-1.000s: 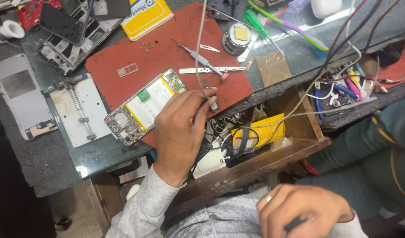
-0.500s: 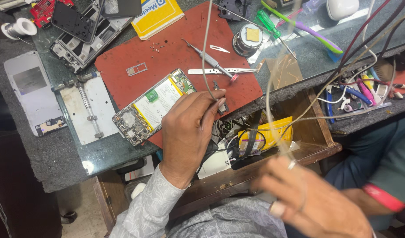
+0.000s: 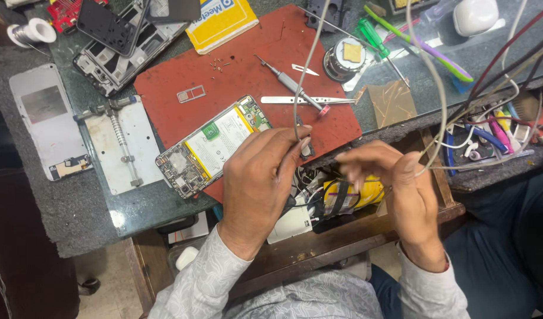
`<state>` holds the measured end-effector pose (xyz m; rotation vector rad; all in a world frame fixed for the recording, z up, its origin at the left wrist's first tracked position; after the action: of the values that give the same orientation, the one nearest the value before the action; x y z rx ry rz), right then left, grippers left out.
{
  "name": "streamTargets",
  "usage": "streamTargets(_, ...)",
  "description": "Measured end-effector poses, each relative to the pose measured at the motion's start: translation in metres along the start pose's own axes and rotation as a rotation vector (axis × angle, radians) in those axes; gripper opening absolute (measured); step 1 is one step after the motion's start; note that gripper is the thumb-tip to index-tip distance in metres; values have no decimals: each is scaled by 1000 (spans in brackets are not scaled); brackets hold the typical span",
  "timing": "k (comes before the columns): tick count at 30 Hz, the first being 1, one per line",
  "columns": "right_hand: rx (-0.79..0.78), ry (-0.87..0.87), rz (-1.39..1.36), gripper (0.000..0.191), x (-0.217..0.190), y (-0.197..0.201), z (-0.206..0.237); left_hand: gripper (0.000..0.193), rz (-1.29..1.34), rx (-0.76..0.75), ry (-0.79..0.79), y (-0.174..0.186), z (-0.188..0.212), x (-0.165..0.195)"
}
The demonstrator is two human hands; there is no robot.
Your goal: The person disassembles a smartphone at a repair workbench, using a screwdriver to remove screws and prying the battery out of the phone body. They handle the battery, motherboard and small components, connect a cable to the board, and later hold a second phone over the opened device, appearing to test it with its camera.
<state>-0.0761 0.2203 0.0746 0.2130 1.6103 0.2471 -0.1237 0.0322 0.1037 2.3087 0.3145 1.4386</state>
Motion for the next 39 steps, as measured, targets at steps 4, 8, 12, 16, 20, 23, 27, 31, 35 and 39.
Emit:
streamTargets(4, 63, -55, 425, 83, -10, 3, -1, 15, -2, 12, -12, 1, -1, -1)
streamTargets(8, -84, -394, 136, 78, 26, 3, 11, 15, 4, 7, -17, 1, 0, -2)
streamTargets(12, -124, -348, -120, 56, 39, -4, 13, 15, -3, 7, -4, -1, 1, -3)
streamTargets(16, -56, -310, -131, 24, 43, -4, 10, 14, -2, 10, -8, -1, 0, -2)
streamTargets(20, 84, -239, -154, 14, 32, 1, 7, 14, -1, 13, -20, 0, 0, 0)
streamTargets(23, 87, -245, -220, 16, 27, 0, 5, 15, 1, 8, -16, 0, 0, -2)
streamTargets(27, 36, -207, -246, 15, 21, -5, 2, 16, -3, -7, 6, -2, 0, -5)
streamTargets(31, 33, -160, -188, 20, 16, -15, -3, 17, -5, -10, 2, -1, 0, -5)
streamTargets(35, 196, -165, 208, 17, 8, -16, 3, 18, -1, -14, -3, -2, 0, -5)
streamTargets(39, 135, -209, 559, 23, 6, -23, 6, 18, 2, -14, -7, -2, 1, -5)
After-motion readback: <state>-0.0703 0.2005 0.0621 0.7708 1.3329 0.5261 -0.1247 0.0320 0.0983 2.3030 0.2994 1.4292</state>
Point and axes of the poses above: each hand's wrist, its own z-axis away from the middle knuckle, its own y-axis out of the back of the hand, x = y × z, the point moved 9 cm from there along -z, towards the middle knuckle, and after that the axes turned 3 degrees about -y, right-handed, at the moved point
